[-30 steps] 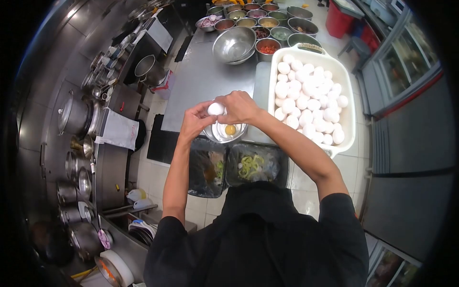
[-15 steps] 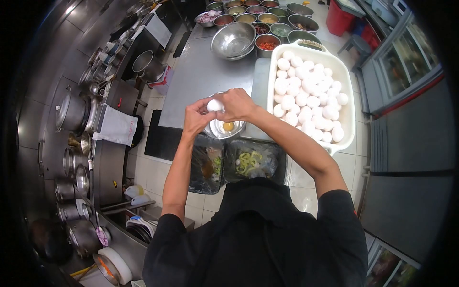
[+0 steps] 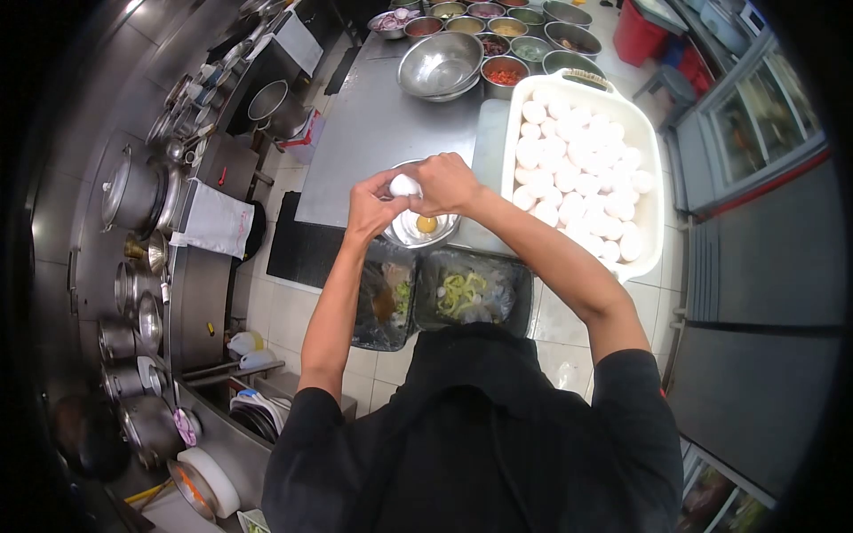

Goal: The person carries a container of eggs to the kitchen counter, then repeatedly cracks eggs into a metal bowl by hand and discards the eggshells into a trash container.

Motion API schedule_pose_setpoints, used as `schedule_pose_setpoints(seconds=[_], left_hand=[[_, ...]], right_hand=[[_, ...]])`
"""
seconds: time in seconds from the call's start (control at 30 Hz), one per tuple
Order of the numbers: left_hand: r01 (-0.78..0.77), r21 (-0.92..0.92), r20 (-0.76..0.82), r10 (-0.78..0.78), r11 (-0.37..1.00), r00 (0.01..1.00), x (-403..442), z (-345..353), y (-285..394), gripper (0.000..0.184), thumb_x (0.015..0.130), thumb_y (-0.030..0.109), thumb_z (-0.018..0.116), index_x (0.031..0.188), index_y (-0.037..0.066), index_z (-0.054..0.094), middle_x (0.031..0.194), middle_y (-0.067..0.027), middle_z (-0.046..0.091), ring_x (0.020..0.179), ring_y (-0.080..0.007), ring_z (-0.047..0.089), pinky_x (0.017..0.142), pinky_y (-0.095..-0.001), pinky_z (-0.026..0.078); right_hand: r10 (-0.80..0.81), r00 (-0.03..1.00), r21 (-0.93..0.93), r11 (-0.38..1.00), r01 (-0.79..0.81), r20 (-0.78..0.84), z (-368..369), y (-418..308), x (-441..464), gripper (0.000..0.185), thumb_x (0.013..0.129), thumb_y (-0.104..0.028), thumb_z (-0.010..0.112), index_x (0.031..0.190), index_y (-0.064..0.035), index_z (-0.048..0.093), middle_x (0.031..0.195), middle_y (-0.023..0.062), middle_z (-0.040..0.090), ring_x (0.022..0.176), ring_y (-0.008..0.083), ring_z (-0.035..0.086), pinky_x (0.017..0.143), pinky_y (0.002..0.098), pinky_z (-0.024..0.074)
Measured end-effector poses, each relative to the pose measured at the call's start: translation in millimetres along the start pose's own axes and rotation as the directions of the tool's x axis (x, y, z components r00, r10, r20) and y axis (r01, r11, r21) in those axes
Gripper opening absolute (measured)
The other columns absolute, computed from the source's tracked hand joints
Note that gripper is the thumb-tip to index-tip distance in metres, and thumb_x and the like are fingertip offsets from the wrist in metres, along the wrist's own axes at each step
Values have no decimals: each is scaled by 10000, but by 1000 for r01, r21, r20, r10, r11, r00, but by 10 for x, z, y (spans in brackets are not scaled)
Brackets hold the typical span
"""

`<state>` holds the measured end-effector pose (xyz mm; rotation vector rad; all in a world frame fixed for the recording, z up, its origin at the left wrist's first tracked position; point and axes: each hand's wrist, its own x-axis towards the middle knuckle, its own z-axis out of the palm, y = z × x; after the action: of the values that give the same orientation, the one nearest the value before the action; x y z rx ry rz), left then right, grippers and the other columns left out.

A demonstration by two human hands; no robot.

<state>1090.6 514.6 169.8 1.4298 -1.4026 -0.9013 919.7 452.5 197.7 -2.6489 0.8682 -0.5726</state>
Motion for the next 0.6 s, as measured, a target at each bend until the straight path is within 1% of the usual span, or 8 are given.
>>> schedule_pose_setpoints(seconds=[0.07,0.17,0.27,0.37,0.43,0.5,0.57,0.6], left_hand=[[24,41,41,-26,999,999,4,-29,88,457,712,32,703,1158,-59,661,831,-63,696,719,-91,631,661,-246,525],[12,59,30,-14,998,999,15,-32,97,466,701,48,711,1152,-56,665,818,-60,694,712,-87,629,645,-240,520],[27,132,24,-31,991,999,6,-50,175,471,697,48,701,1155,-54,663,809,-62,694,718,-86,629,642,-238,518],[-74,156,15,72,985,997,16,-95,90,479,683,55,673,1155,-26,674,849,-89,714,668,-114,635,631,-247,522],[-211,335,61,202,918,977,5,-129,110,485,673,58,661,1155,2,673,935,-112,709,715,-184,658,677,-289,542],[-324,508,97,321,798,942,-34,-164,107,491,664,66,654,1154,25,667,1013,-128,693,787,-253,664,731,-333,551],[-400,669,125,436,626,891,-53,-183,69,497,656,77,654,1152,45,657,1083,-137,666,884,-320,651,793,-381,550],[-397,683,112,449,613,887,-59,-177,61,495,662,86,650,1156,57,647,1085,-133,653,914,-321,636,780,-404,550]], right_hand=[[9,1000,-1,1000,-9,16,-27,-12,10,436,670,-278,655,1082,-142,692,742,174,684,689,377,665,654,474,539],[-1,1000,-3,1000,1,5,-13,3,19,453,665,-268,650,1097,-139,690,757,169,689,701,372,667,661,472,539],[-13,1000,4,1000,13,-11,21,38,21,471,656,-254,644,1107,-126,687,780,161,693,723,366,669,669,459,541],[-62,998,31,998,63,-25,-18,117,-2,496,636,-235,644,1115,-115,685,787,152,688,730,365,664,667,456,539],[-97,995,-22,995,98,34,-93,150,-12,475,632,-202,640,1095,-112,690,786,146,685,727,359,662,658,454,536],[-125,990,-80,988,130,70,-123,168,-30,445,629,-169,636,1065,-97,691,782,147,681,720,355,662,645,451,534],[-147,986,-151,976,158,78,-127,203,-37,405,628,-137,633,1024,-71,688,774,155,678,709,352,662,628,449,530],[-109,992,-200,972,121,67,-112,217,-39,378,632,-128,631,1000,-57,684,775,161,678,711,351,666,628,446,532]])
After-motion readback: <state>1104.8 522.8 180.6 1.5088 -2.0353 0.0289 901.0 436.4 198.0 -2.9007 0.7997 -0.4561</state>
